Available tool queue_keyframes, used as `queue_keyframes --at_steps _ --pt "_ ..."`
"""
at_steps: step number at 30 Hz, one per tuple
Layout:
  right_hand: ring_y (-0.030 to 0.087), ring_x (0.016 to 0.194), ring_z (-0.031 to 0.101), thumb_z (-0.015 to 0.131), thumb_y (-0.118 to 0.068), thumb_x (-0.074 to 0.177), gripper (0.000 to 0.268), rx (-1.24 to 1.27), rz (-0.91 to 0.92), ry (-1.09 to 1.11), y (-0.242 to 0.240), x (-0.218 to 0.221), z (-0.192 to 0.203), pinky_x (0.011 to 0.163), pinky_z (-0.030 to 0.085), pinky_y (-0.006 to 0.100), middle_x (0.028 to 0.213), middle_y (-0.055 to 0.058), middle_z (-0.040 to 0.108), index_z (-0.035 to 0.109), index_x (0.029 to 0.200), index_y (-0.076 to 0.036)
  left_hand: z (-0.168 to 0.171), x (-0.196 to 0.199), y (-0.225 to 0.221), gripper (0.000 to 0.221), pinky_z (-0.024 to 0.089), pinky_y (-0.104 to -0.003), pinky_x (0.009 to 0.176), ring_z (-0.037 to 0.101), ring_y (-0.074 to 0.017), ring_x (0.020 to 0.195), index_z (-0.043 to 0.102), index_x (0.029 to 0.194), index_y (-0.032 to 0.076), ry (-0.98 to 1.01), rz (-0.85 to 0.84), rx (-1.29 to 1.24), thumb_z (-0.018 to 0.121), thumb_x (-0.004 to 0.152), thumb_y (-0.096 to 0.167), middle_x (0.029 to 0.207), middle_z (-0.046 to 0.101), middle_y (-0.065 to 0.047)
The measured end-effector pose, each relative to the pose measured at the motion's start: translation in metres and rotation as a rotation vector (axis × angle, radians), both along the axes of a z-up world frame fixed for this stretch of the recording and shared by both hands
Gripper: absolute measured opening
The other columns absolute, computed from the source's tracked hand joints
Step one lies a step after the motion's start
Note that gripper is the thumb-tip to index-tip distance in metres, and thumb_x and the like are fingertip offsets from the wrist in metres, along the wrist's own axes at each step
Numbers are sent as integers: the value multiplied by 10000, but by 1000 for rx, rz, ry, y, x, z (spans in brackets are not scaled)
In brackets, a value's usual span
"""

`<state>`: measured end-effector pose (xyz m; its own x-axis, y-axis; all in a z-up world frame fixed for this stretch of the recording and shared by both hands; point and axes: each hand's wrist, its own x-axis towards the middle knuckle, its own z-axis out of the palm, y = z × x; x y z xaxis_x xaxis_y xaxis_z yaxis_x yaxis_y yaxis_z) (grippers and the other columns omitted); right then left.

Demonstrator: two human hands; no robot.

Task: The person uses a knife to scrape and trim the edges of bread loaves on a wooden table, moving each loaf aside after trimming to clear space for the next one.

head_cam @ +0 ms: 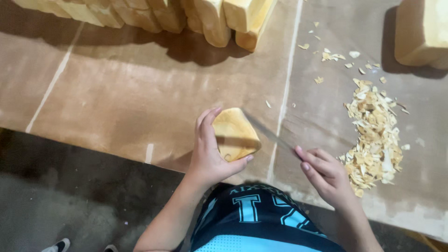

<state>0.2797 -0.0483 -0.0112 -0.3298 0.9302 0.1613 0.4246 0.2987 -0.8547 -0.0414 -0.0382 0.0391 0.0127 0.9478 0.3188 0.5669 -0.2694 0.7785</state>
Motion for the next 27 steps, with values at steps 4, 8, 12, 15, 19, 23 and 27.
queue_keyframes --at_steps 4,8,12,15,19,23,27 --pt "143 677 625 720 -99 848 414 95 -9 -247 -11 -16 50 578 496 289 871 44 673 730 1257 -164 -16 5 8 1264 443 -440 1157 459 -339 1396 192 1550 32 -275 -56 -104 975 581 243 1487 370 -201" --pt "165 588 597 776 -131 800 428 250 -52 -397 -21 -31 68 515 481 322 817 40 657 748 1215 -230 -34 15 7 1357 439 -423 1164 489 -314 1384 108 1593 36 -471 -108 -63 967 548 150 1483 413 -183" --pt "179 577 593 786 -119 795 436 314 -88 -500 -27 -35 83 504 479 335 791 45 647 753 1217 -222 -38 20 9 1283 478 -416 1145 525 -307 1347 138 1579 53 -417 -79 -59 965 606 179 1453 414 -191" --pt "185 581 606 789 -121 782 434 389 -112 -568 -22 -43 90 499 484 347 818 53 673 757 1200 -233 -36 19 11 1264 486 -415 1142 533 -303 1353 136 1587 48 -396 -79 -75 957 639 201 1464 414 -194" --pt "188 575 608 795 -118 795 440 366 -129 -576 -23 -38 81 495 493 349 816 64 686 762 1220 -229 -32 28 7 1259 464 -433 1137 510 -325 1348 176 1557 24 -270 -53 -21 989 626 266 1453 403 -212" --pt "182 650 630 782 -106 800 445 467 -186 -577 -28 -8 56 541 505 348 884 80 701 745 1226 -231 -25 29 14 1273 421 -469 1171 450 -384 1412 183 1570 3 -209 -48 38 979 619 293 1516 367 -246" --pt "172 656 617 797 -78 896 423 470 -381 -590 -43 26 28 568 501 319 910 75 680 727 1290 -213 -28 31 13 1253 438 -465 1162 465 -381 1390 204 1568 15 -168 -44 39 977 632 331 1507 371 -235"
